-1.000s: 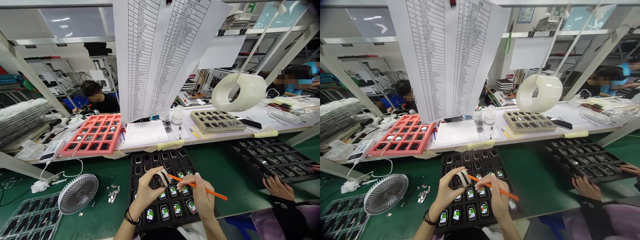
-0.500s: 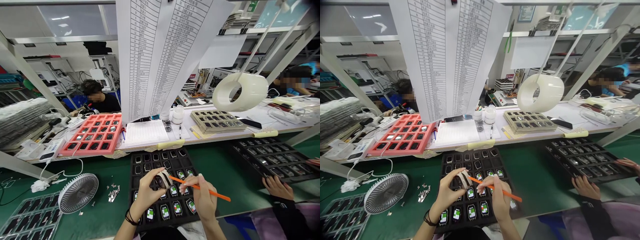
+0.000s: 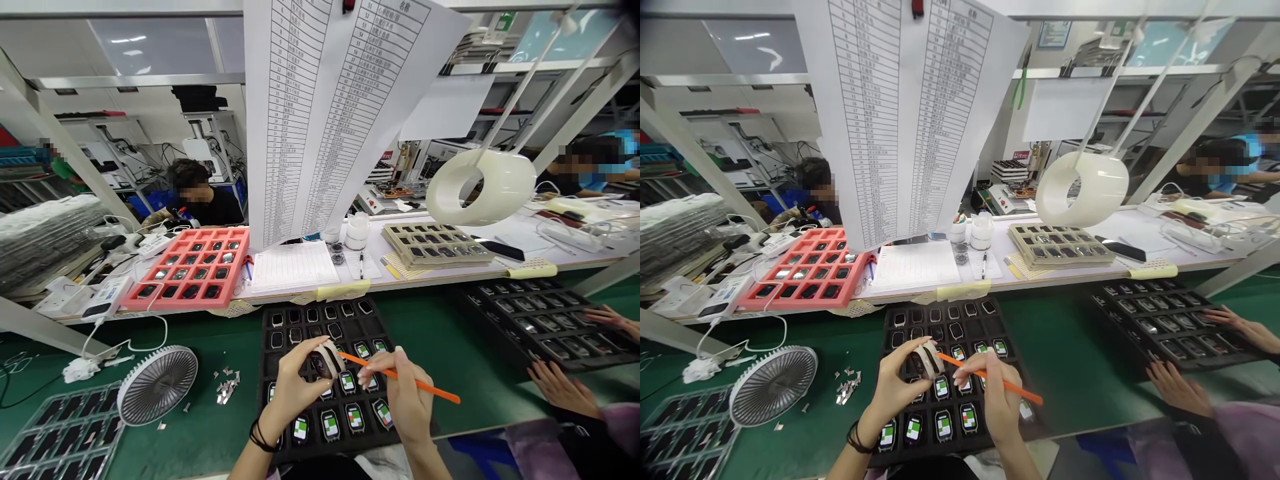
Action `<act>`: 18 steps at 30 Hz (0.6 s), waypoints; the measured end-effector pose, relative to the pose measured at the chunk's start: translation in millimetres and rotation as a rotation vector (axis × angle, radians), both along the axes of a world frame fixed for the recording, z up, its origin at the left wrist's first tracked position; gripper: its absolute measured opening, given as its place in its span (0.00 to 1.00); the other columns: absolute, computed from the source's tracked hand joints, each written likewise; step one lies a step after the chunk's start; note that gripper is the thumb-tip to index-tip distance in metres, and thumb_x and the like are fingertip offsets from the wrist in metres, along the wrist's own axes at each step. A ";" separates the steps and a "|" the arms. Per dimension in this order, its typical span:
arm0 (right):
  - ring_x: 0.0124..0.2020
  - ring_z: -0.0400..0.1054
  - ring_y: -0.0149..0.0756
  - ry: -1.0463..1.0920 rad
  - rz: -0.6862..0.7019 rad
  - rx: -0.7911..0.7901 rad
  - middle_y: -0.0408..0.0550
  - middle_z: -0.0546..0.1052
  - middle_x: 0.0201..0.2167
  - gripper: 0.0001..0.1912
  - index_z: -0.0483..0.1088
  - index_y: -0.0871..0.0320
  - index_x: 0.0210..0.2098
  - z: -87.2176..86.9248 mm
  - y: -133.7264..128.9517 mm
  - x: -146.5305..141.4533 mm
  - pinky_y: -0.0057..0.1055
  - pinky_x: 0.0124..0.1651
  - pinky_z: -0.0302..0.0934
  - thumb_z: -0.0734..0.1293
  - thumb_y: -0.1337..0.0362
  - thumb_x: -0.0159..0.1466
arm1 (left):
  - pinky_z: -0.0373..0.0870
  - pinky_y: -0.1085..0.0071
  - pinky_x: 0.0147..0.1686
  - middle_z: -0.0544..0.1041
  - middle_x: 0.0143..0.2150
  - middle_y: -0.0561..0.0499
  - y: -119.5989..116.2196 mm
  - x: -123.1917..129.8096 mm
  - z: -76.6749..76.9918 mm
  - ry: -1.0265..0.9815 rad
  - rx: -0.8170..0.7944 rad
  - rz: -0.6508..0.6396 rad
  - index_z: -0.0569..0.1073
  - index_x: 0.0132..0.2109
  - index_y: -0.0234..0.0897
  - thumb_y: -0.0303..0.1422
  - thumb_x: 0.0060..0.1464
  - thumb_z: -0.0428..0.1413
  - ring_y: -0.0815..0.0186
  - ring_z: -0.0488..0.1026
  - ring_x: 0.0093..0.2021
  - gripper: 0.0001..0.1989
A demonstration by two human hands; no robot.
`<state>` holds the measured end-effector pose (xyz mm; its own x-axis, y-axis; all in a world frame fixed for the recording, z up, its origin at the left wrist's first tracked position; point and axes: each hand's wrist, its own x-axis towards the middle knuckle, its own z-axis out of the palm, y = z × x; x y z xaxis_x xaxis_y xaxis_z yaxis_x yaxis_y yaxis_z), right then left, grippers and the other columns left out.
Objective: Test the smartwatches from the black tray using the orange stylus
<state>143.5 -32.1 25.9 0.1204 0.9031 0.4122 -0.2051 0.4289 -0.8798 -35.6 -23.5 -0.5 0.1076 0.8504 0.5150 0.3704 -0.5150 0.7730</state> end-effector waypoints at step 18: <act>0.19 0.70 0.35 -0.021 -0.031 0.022 0.47 0.77 0.19 0.23 0.76 0.56 0.25 -2.8 -0.5 1.1 0.33 0.22 0.66 0.56 0.61 0.70 | 0.75 0.61 0.48 0.79 0.49 0.45 1.8 1.7 -2.6 0.006 -0.044 0.013 0.73 0.51 0.37 0.18 0.37 0.56 0.55 0.77 0.48 0.30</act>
